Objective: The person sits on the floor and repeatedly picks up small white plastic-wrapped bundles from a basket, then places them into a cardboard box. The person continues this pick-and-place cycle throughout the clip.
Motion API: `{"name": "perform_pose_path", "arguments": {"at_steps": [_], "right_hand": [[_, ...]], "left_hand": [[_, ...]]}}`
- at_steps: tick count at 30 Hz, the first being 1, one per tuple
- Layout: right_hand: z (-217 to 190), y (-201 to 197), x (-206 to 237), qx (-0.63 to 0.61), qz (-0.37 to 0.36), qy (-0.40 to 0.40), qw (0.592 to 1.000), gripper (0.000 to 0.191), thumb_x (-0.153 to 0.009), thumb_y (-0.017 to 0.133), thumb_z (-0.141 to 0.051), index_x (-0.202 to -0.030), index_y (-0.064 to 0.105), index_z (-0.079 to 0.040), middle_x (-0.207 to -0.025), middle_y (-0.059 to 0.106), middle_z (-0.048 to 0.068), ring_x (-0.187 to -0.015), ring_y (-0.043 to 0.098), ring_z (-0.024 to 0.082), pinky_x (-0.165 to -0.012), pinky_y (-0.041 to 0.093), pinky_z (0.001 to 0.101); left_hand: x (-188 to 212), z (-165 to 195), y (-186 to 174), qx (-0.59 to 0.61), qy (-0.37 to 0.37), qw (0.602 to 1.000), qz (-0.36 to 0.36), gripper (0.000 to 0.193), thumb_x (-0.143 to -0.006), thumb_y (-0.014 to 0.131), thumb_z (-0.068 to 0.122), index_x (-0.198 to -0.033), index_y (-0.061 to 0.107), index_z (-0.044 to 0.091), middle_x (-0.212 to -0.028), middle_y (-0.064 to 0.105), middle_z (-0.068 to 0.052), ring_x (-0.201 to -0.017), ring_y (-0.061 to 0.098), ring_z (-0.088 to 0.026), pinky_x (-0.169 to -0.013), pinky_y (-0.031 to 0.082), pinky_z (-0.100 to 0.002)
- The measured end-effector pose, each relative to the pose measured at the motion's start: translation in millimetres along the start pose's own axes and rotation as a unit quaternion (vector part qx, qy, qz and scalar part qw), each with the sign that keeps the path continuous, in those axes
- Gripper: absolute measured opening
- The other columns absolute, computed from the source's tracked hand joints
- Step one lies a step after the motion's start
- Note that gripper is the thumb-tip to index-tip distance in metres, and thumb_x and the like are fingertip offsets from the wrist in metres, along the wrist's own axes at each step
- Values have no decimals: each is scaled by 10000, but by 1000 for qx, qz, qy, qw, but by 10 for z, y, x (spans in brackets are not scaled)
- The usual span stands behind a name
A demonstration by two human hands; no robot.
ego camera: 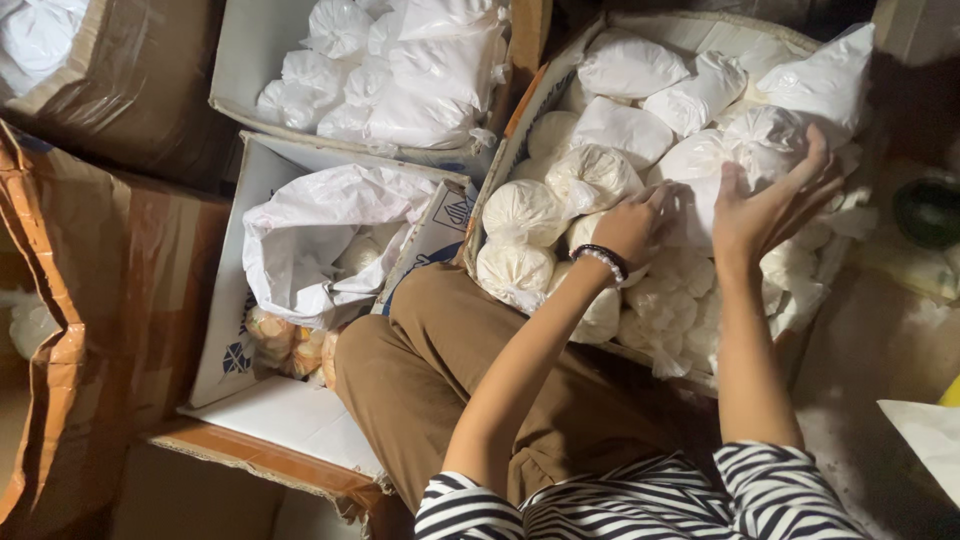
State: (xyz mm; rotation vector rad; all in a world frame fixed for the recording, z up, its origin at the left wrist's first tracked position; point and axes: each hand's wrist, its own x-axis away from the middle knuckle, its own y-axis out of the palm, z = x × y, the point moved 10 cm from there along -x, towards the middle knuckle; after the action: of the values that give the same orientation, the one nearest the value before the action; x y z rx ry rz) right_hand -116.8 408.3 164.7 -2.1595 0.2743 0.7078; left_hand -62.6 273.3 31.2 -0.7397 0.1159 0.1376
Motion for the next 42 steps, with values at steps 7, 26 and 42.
{"name": "perform_pose_path", "arguments": {"at_steps": [7, 26, 42], "right_hand": [[310, 382, -10, -114, -103, 110, 982, 411, -929, 757, 15, -1295, 607, -95, -1509, 539, 181, -1404, 550, 377, -1131, 472, 442], [-68, 265, 496, -113, -44, -106, 987, 151, -982, 701, 8, -1109, 693, -74, -1572, 526, 222, -1492, 481, 431, -1253, 172, 618], [-570, 113, 583, -86, -16, -274, 958, 68, -1080, 693, -239, -1017, 702, -263, -1415, 760, 23, -1391, 659, 227, -1299, -100, 550]], "left_hand": [[50, 42, -240, 68, -70, 995, 25, 497, -972, 619, 384, -1412, 541, 169, -1253, 702, -145, -1083, 699, -359, -960, 547, -459], [-3, -283, -205, 225, -213, 951, 7, 727, -1032, 242, 643, -1436, 605, 160, -1299, 696, -196, -1240, 637, -375, -1062, 456, -414], [-32, -612, -121, 706, -231, 657, 128, 681, -1041, 599, 502, -1391, 538, -79, -1218, 670, -179, -1051, 670, -251, -903, 548, -399]]}}
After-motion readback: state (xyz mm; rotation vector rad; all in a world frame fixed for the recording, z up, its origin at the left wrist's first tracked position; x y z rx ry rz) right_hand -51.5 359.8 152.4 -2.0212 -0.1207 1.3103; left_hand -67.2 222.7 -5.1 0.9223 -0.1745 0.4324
